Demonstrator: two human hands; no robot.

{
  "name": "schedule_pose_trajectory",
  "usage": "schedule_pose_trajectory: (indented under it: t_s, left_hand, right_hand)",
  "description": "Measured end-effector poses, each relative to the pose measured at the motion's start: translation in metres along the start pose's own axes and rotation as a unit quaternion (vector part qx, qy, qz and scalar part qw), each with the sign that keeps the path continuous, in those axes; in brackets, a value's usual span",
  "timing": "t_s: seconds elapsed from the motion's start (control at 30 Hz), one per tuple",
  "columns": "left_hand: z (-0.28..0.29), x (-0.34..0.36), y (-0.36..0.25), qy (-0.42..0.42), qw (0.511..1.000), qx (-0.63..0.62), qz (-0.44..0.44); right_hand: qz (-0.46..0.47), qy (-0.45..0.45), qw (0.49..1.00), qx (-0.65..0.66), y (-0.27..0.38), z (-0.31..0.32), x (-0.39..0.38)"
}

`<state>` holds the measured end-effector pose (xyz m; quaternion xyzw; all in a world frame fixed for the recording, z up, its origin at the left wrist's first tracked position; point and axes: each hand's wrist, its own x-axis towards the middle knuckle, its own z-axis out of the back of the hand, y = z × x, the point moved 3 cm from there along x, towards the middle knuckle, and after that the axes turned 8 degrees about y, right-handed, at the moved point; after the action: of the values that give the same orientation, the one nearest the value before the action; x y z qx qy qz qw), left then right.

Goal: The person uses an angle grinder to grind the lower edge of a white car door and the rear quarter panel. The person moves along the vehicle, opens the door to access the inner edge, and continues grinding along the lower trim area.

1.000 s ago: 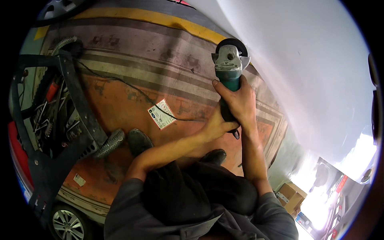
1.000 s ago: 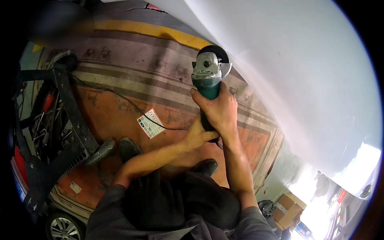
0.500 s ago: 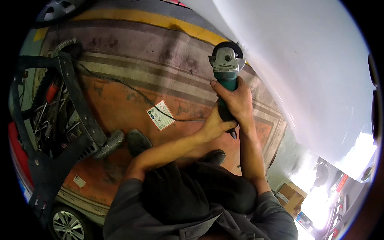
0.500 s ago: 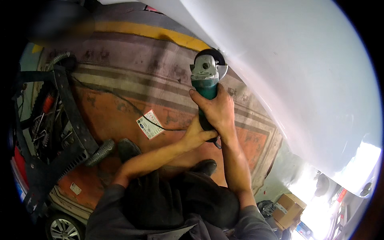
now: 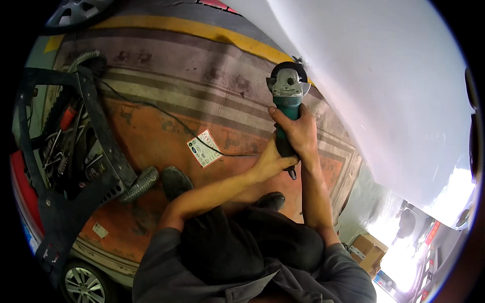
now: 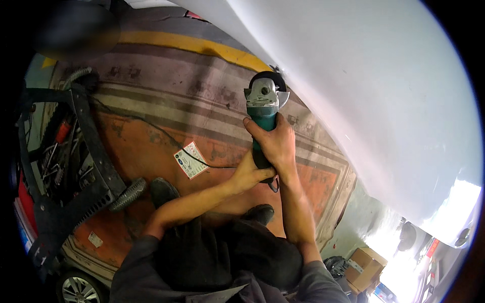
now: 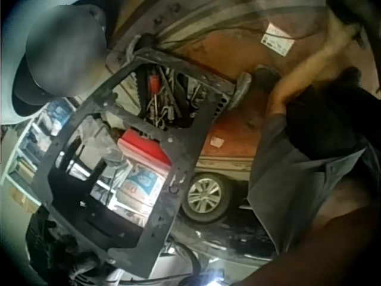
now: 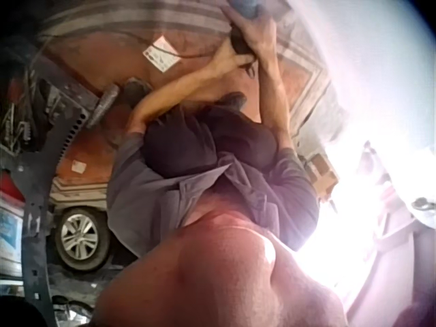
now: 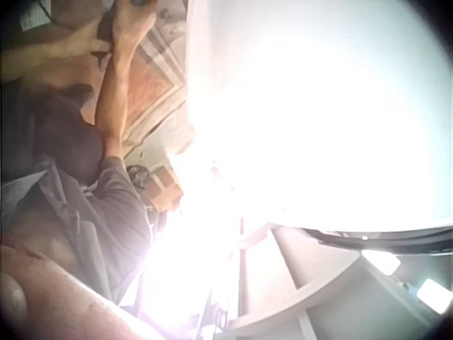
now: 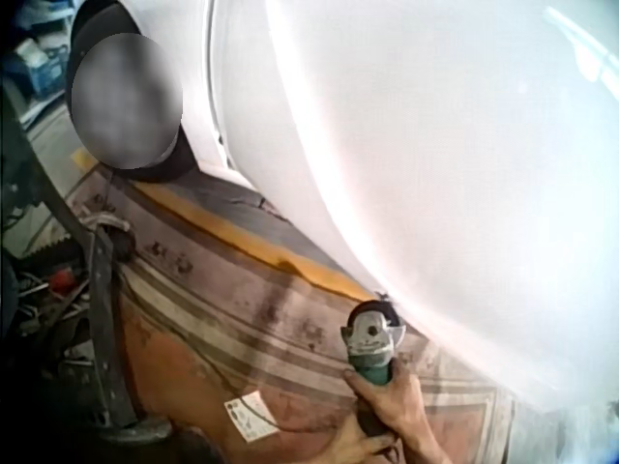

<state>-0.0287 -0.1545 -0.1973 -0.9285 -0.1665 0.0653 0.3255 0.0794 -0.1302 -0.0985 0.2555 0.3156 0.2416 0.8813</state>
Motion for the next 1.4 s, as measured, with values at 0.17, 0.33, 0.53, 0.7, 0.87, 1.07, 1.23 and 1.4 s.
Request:
schedule_pose_trajectory:
  t_s: [0.17,0.33,0.53,0.7,0.87,1.07,1.23,1.4]
  left_hand:
    - [-0.011,0.000,-0.021,0.007,1.000,-0.019,0.012]
    - [0.001,-0.002,0.000,0.005,1.000,0.006,-0.009]
    - [-0.008,0.000,-0.012,0.014,0.999,-0.020,0.029]
    - [0.000,-0.003,0.001,-0.010,1.000,0.016,0.001]
    - [0.003,-0.001,0.004,0.003,1.000,0.015,0.001]
    - [0.005,0.001,0.002,-0.007,0.998,0.056,-0.030]
    - [-0.009,-0.002,-0.010,0.031,0.998,-0.045,0.030]
    - [-0.009,-0.005,-0.009,0.011,0.999,0.039,-0.030]
  right_hand:
    - [0.012,-0.014,1.000,0.010,0.003,0.005,-0.006]
    - [-0.009,0.000,1.000,0.004,-0.011,-0.003,0.001]
    - [0.015,-0.019,1.000,-0.001,0.002,0.005,-0.006]
    - [0.007,-0.005,1.000,0.010,-0.006,-0.003,-0.001]
    - [0.016,-0.017,1.000,-0.003,0.000,0.000,-0.003]
    - [0.001,-0.008,1.000,0.001,-0.005,0.000,0.000]
    - [0.021,-0.035,0.999,0.006,0.008,0.007,-0.016]
    - [0.006,-0.025,1.000,-0.006,-0.005,0.002,-0.010]
